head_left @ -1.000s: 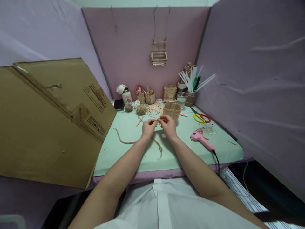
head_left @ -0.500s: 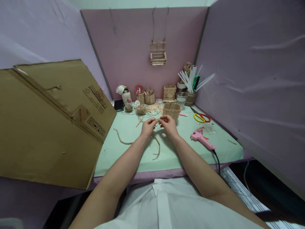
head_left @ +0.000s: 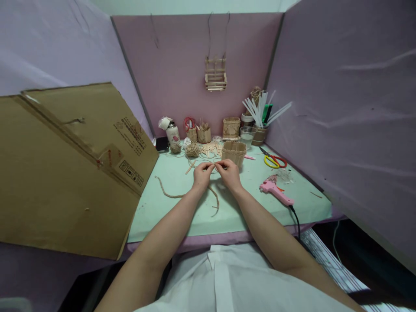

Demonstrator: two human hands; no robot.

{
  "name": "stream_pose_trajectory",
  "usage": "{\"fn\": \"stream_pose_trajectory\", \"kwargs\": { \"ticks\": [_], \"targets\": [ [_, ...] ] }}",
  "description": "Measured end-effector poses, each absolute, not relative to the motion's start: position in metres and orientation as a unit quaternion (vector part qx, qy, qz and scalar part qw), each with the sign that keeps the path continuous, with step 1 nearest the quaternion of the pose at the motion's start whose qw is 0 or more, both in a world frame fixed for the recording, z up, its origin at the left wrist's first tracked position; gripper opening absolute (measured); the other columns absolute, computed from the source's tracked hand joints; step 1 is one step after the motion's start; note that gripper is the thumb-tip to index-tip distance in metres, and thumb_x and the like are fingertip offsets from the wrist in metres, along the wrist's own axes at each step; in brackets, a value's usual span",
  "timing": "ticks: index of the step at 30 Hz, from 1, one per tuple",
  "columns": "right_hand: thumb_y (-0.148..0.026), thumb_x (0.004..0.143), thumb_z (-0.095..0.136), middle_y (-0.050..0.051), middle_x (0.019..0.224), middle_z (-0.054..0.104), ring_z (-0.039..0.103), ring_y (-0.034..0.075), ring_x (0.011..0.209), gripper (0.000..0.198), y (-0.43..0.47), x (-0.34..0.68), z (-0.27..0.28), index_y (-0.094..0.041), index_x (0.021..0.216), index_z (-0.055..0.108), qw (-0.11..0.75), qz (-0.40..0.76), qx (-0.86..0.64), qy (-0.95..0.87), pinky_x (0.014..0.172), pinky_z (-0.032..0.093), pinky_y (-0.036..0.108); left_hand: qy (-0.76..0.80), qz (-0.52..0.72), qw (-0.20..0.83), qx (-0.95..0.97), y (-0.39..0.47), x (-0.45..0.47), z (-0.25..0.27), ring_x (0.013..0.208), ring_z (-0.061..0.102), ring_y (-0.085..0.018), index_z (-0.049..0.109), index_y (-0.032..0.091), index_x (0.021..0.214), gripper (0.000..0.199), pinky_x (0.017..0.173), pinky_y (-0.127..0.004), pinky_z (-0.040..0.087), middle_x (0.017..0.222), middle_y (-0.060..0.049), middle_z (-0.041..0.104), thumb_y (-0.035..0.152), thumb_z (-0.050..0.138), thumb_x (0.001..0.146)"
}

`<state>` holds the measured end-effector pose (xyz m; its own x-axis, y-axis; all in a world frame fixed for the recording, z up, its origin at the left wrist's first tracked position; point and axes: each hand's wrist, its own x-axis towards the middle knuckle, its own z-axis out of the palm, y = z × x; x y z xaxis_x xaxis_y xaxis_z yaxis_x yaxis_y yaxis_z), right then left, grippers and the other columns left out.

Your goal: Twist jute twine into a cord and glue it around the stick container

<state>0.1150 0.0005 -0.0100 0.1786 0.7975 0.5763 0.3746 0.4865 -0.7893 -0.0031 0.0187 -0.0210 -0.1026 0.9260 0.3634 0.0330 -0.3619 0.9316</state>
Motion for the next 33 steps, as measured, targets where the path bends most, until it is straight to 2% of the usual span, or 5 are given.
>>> {"fn": "stream_pose_trajectory", "kwargs": {
  "ticks": [4,9,12,23,33],
  "targets": [
    [-0.027,0.077,0.056,0.003,0.071,0.059,0.055,0.016,0.069,0.014,0.000,0.116,-0.009,-0.019,0.067,0.063,0.603,0.169,-0.472,-0.620,0.067,0.044,0.030,0.433,0.596,0.383,0.557,0.017,-0.003,-0.018,0.075,0.058,-0.015,0.069,0.016,0.069,0.010,0.074,-0.027,0.044,0.072,-0.003,0.066,0.026,0.069,0.067],
    [-0.026,0.078,0.055,0.003,0.077,0.056,0.052,0.015,0.070,0.012,-0.004,0.110,-0.007,-0.020,0.069,0.059,0.596,0.162,-0.450,-0.646,0.066,0.043,0.029,0.410,0.499,0.667,0.372,0.015,-0.008,-0.009,0.051,0.045,-0.007,0.060,0.015,0.063,0.012,0.049,-0.021,0.036,0.056,0.001,0.052,0.023,0.067,0.068],
    [-0.027,0.079,0.054,0.003,0.080,0.056,0.052,0.015,0.072,0.012,-0.006,0.109,-0.006,-0.021,0.070,0.059,0.590,0.176,-0.431,-0.660,0.066,0.043,0.028,0.378,0.458,0.733,0.332,0.014,-0.012,-0.005,0.047,0.041,-0.006,0.056,0.015,0.061,0.016,0.045,-0.020,0.033,0.054,0.001,0.048,0.023,0.068,0.067],
    [-0.042,0.069,0.062,-0.003,0.061,0.054,0.047,0.012,0.059,0.024,0.011,0.116,-0.016,-0.018,0.070,0.059,0.597,0.404,-0.449,-0.528,0.057,0.039,0.025,0.439,0.522,0.456,0.572,0.010,-0.003,-0.012,0.059,0.048,-0.011,0.063,0.015,0.069,0.014,0.058,-0.024,0.035,0.062,0.000,0.058,0.028,0.065,0.066],
    [-0.040,0.069,0.056,-0.003,0.058,0.053,0.048,0.014,0.057,0.020,0.021,0.118,-0.027,-0.020,0.066,0.055,0.630,0.377,-0.500,-0.459,0.053,0.039,0.025,0.469,0.449,0.343,0.679,0.001,0.001,-0.013,0.054,0.048,-0.013,0.062,0.018,0.059,0.017,0.058,-0.026,0.034,0.055,0.000,0.060,0.028,0.059,0.073]
  ]
}}
